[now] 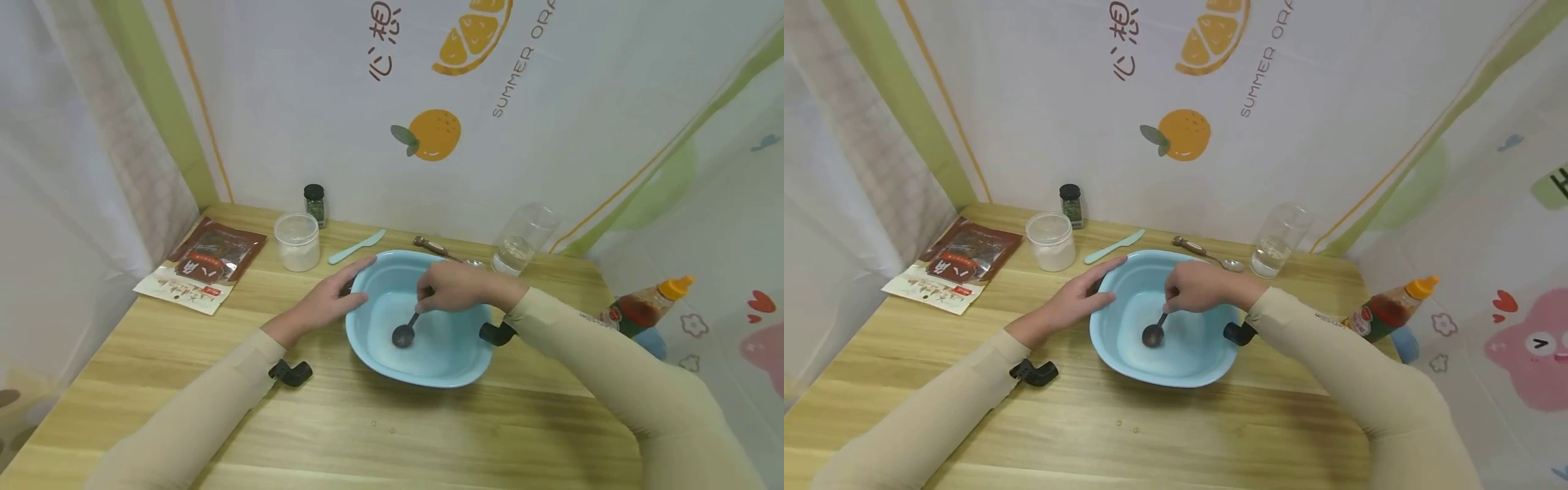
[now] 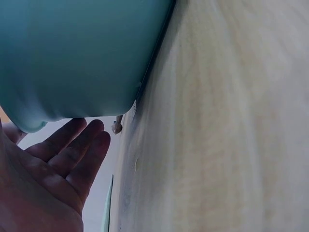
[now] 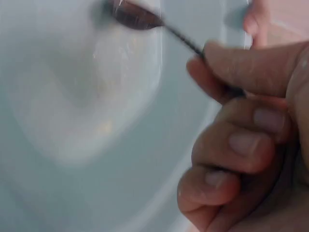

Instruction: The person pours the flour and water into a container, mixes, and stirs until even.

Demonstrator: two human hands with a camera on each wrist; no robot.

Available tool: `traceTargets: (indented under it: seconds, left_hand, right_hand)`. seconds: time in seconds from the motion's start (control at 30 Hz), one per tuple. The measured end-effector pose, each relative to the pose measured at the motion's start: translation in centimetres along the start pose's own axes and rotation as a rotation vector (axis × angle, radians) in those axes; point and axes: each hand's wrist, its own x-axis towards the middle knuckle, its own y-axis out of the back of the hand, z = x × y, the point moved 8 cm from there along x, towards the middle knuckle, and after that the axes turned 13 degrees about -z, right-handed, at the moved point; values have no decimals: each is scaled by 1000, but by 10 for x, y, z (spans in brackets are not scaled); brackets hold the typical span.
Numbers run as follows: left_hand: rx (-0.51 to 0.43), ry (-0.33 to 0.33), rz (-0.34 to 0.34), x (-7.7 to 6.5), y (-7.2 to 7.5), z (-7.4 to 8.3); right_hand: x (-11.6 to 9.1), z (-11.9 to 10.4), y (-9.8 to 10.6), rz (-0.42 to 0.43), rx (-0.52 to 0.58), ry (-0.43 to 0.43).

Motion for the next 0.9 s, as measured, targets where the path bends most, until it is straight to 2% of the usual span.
traceTargets:
  seconds: [0.07, 0.13, 0.33, 0.43, 0.53, 0.63, 0.73, 0.9]
  left_hand:
    - [-7, 7, -1, -1, 0, -1]
    - [-10, 12, -3, -1, 0, -1]
    - [-6, 12, -3, 0, -1, 0]
    - [-3, 17, 3, 1, 0, 0]
    - [-4, 21, 6, 1, -1, 0]
    - [-8, 19, 7, 1, -1, -2]
    - [-16, 15, 2, 0, -1, -3]
    - [-26, 10, -8, 1, -1, -2]
  right_hand:
    - [5, -7, -4, -31, 21, 44]
    - [9, -8, -4, -6, 25, 39]
    - [-1, 16, 13, 163, 11, -184]
    - [-8, 31, 16, 172, 21, -268]
    - [-10, 38, 17, 170, 29, -310]
    - [-5, 34, 18, 187, 13, -285]
    - [4, 23, 16, 196, 5, -210]
    - [8, 12, 8, 135, 39, -86]
